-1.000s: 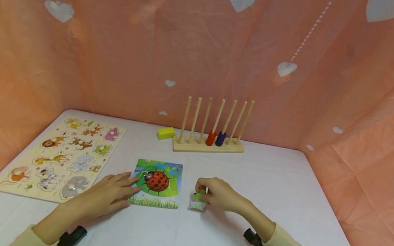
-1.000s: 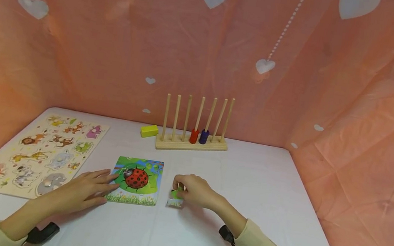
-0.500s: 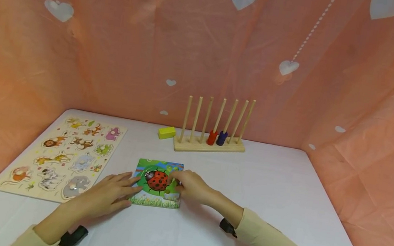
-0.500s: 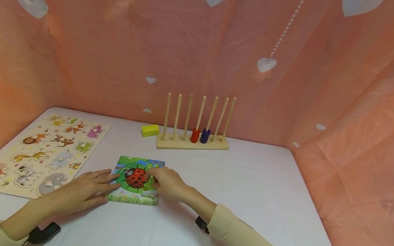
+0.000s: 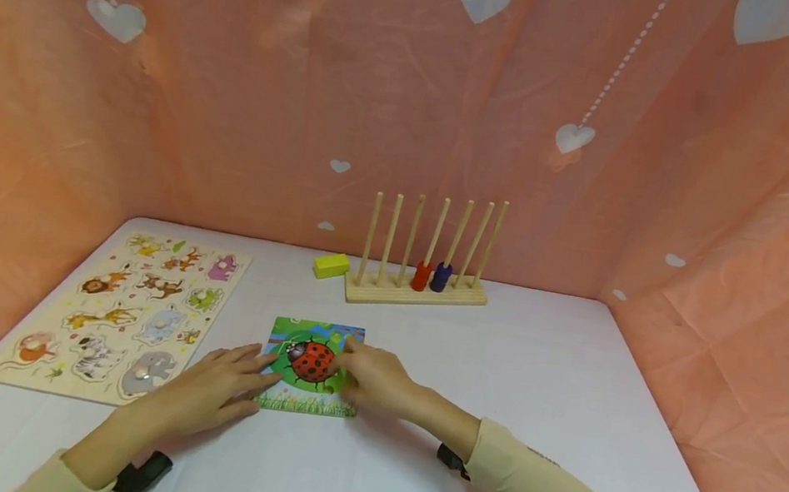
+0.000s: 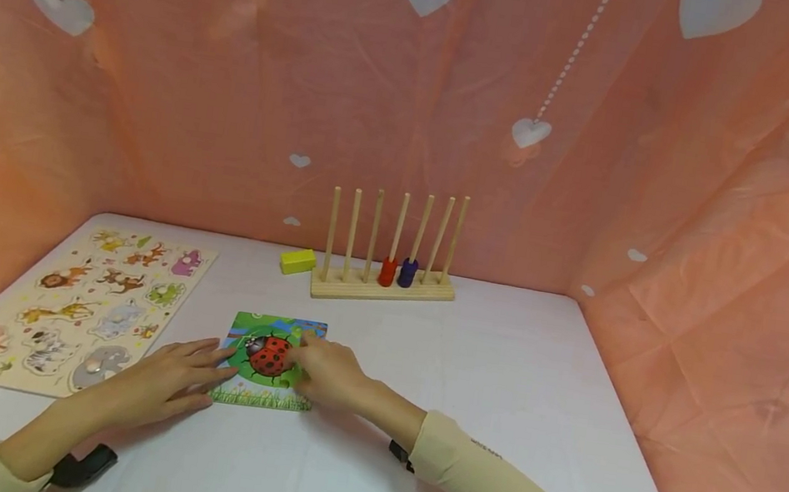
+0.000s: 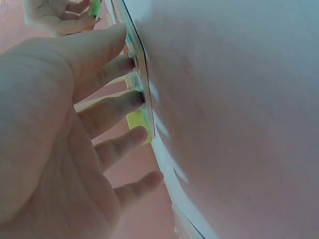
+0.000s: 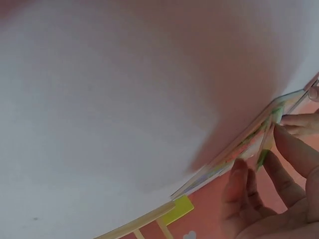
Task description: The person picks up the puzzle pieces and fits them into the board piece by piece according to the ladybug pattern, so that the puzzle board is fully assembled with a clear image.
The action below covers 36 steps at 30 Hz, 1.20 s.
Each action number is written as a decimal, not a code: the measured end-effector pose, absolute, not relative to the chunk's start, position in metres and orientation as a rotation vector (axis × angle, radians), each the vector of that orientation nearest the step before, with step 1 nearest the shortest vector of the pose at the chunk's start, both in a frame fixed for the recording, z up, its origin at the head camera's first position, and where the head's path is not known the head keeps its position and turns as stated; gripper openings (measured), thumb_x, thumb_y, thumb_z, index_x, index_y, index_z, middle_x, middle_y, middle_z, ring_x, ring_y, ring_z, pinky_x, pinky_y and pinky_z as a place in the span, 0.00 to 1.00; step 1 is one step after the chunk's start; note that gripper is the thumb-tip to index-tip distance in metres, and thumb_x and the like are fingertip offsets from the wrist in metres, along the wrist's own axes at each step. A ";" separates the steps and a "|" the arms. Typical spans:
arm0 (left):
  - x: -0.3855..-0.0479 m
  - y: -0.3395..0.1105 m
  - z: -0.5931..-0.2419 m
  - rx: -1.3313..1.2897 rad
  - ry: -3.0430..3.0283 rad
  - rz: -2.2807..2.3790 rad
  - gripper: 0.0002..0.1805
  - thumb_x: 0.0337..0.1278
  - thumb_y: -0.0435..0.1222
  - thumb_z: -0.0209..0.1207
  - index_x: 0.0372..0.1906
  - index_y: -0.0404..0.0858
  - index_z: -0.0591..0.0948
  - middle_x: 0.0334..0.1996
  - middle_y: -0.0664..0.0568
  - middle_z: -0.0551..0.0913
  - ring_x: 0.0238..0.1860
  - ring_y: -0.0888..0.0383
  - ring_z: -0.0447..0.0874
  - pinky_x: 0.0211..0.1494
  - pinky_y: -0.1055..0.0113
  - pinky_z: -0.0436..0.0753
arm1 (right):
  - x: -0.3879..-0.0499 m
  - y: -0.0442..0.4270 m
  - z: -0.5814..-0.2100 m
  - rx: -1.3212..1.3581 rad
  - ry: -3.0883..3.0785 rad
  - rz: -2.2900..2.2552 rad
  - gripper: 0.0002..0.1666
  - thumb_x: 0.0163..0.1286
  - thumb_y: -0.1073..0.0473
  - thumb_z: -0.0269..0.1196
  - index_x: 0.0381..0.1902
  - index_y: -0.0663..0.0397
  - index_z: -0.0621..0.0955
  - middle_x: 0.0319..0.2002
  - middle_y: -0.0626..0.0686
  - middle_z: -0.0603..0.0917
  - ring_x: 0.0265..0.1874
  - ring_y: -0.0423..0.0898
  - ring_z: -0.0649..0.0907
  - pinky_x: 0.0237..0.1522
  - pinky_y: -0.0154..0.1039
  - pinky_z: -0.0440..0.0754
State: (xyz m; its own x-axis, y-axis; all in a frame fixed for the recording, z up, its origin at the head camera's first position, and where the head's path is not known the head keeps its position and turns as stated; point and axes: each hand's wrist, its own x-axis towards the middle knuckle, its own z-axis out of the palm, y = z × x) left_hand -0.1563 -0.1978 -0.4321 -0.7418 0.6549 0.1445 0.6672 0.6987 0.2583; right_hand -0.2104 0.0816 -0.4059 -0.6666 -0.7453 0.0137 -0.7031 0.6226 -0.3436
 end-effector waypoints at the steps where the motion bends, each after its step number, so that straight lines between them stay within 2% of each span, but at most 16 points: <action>1: -0.156 -0.198 -0.432 -1.113 -2.855 -0.458 0.24 0.64 0.41 0.63 0.62 0.37 0.80 0.67 0.37 0.72 0.68 0.32 0.65 0.61 0.33 0.69 | -0.210 0.081 -0.407 -1.213 2.723 -0.456 0.18 0.58 0.61 0.75 0.47 0.51 0.87 0.34 0.44 0.72 0.29 0.37 0.71 0.25 0.28 0.70; 4: -0.156 -0.198 -0.433 -1.115 -2.858 -0.456 0.24 0.64 0.42 0.63 0.62 0.37 0.80 0.67 0.37 0.73 0.68 0.32 0.65 0.61 0.33 0.70 | -0.209 0.080 -0.410 -1.217 2.748 -0.397 0.19 0.57 0.57 0.77 0.47 0.49 0.87 0.34 0.44 0.69 0.30 0.36 0.69 0.24 0.27 0.68; 9: -0.156 -0.198 -0.433 -1.109 -2.870 -0.456 0.24 0.64 0.42 0.63 0.62 0.37 0.80 0.67 0.37 0.73 0.68 0.32 0.65 0.61 0.33 0.70 | -0.209 0.078 -0.410 -1.234 2.770 -0.358 0.19 0.57 0.55 0.77 0.47 0.48 0.87 0.33 0.44 0.69 0.30 0.37 0.68 0.24 0.27 0.66; 21: -0.157 -0.197 -0.433 -1.101 -2.880 -0.466 0.24 0.65 0.42 0.62 0.63 0.38 0.80 0.68 0.38 0.72 0.69 0.32 0.65 0.61 0.32 0.69 | -0.206 0.079 -0.411 -1.168 2.706 -0.509 0.23 0.56 0.63 0.76 0.50 0.60 0.84 0.35 0.46 0.70 0.29 0.37 0.70 0.30 0.27 0.71; 30: -0.157 -0.196 -0.432 -1.112 -2.865 -0.459 0.24 0.64 0.42 0.63 0.62 0.37 0.80 0.67 0.36 0.73 0.68 0.32 0.66 0.61 0.33 0.70 | -0.209 0.079 -0.411 -1.177 2.757 -0.425 0.25 0.55 0.57 0.78 0.49 0.60 0.86 0.34 0.46 0.72 0.31 0.38 0.69 0.29 0.29 0.68; 36: -0.157 -0.196 -0.433 -1.120 -2.844 -0.452 0.24 0.63 0.42 0.64 0.62 0.37 0.81 0.66 0.36 0.73 0.67 0.32 0.67 0.60 0.33 0.71 | -0.208 0.080 -0.411 -1.214 2.760 -0.400 0.29 0.56 0.53 0.77 0.53 0.59 0.84 0.34 0.45 0.71 0.32 0.39 0.68 0.29 0.28 0.66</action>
State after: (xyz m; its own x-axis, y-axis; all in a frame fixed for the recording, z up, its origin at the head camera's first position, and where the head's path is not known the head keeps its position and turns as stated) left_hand -0.1568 -0.1955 -0.4332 -0.7359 0.6595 0.1536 0.6746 0.6944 0.2506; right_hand -0.2081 0.0802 -0.4110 -0.6771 -0.7358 0.0137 -0.7094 0.6477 -0.2779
